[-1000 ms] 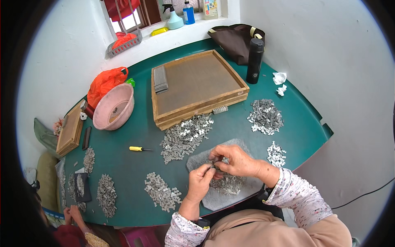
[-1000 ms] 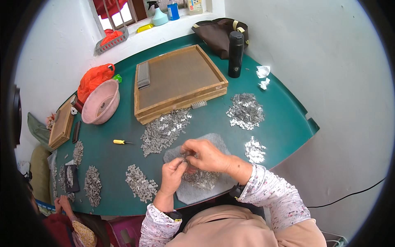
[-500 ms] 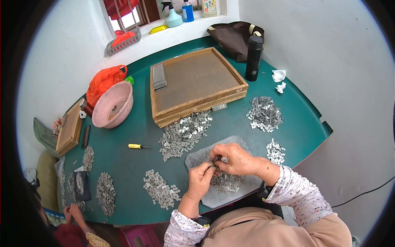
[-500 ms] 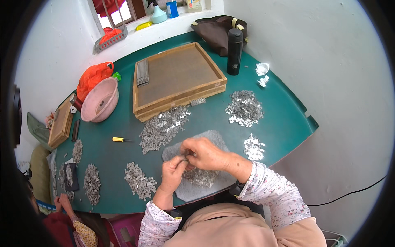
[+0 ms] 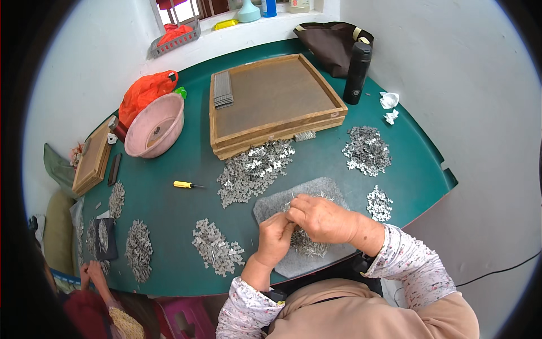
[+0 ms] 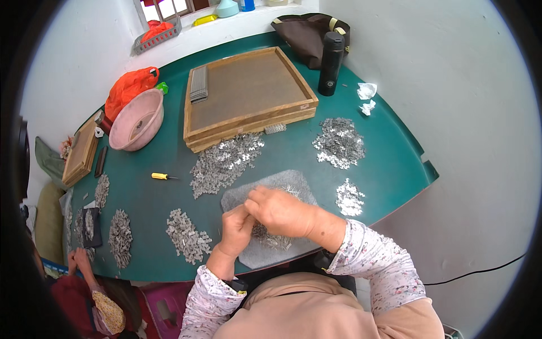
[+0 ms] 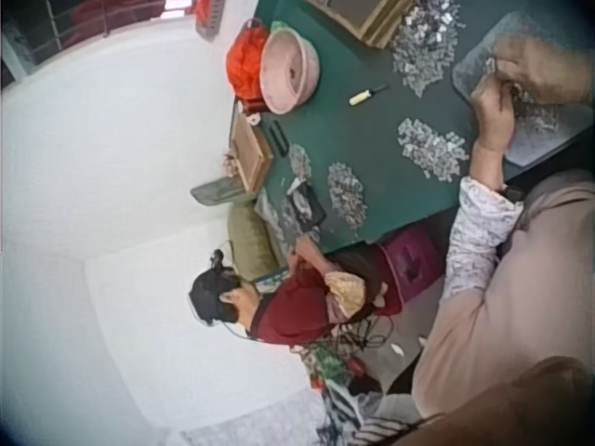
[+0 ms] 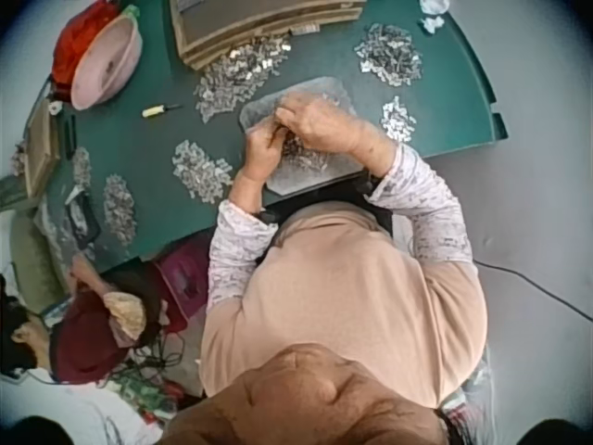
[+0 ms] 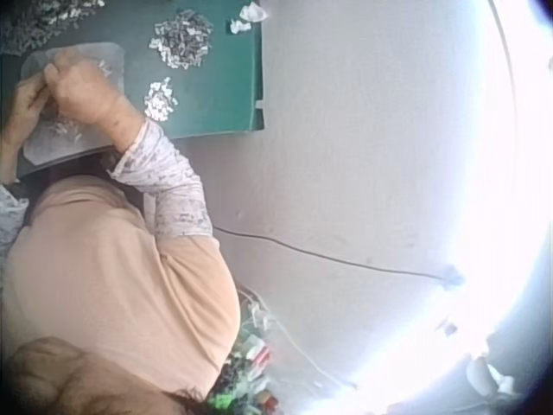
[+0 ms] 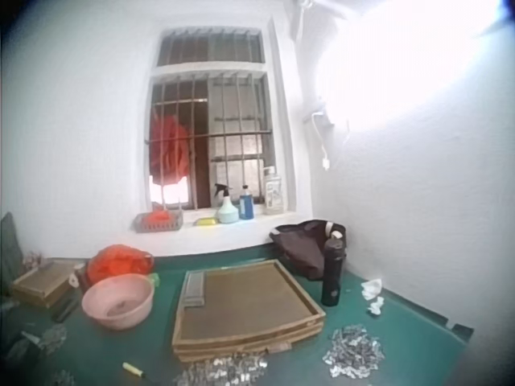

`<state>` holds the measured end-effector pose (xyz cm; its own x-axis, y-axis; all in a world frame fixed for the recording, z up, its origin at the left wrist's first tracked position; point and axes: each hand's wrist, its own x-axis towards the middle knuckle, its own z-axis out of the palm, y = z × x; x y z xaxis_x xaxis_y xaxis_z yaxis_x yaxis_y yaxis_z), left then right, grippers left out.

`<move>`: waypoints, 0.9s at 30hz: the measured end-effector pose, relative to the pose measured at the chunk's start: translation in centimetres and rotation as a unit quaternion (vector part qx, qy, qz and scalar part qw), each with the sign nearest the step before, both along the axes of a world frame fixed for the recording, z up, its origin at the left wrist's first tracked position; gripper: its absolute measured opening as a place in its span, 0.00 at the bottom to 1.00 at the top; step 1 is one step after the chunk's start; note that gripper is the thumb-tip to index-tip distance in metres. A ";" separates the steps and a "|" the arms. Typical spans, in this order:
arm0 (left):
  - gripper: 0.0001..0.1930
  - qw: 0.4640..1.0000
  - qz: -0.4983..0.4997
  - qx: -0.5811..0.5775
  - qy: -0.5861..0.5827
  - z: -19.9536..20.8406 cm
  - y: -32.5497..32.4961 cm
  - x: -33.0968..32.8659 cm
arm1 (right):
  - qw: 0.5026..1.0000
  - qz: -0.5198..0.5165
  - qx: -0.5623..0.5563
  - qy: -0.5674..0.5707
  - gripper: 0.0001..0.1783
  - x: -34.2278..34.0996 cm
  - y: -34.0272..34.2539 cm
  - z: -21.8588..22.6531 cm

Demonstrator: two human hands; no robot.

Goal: Assembling and sorting small metal components at a workbench.

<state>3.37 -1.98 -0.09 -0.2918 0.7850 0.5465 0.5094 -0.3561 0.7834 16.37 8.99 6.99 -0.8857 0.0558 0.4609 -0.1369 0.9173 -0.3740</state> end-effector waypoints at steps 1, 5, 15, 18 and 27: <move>0.01 1.000 0.001 0.000 -0.002 -0.1 0.1 0.0 | 1.000 0.004 0.017 -0.003 0.14 0.0 -0.1 0.0; 0.02 0.997 -0.012 -0.051 -0.057 0.2 -0.2 0.2 | 0.998 -0.055 -0.009 -0.018 0.13 0.1 -0.2 -0.2; 0.07 0.920 -0.113 -0.146 -0.346 -0.1 -0.5 -0.6 | 0.994 -0.079 0.010 0.074 0.16 0.8 -0.8 -1.5; 0.07 0.904 -0.116 -0.149 -0.383 0.7 -0.6 -0.5 | 0.993 -0.068 0.048 0.080 0.20 0.9 -1.3 -0.8; 0.08 0.803 -0.191 -0.138 -0.548 0.6 -0.8 -1.5 | 0.993 -0.061 -0.038 0.095 0.23 -0.2 -0.7 -2.0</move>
<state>1.87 -2.82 0.48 -0.1874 0.9788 -0.0833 -0.6441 -0.0584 0.7627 16.21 8.33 5.00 -0.7677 0.1991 0.6091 -0.1002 0.9015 -0.4210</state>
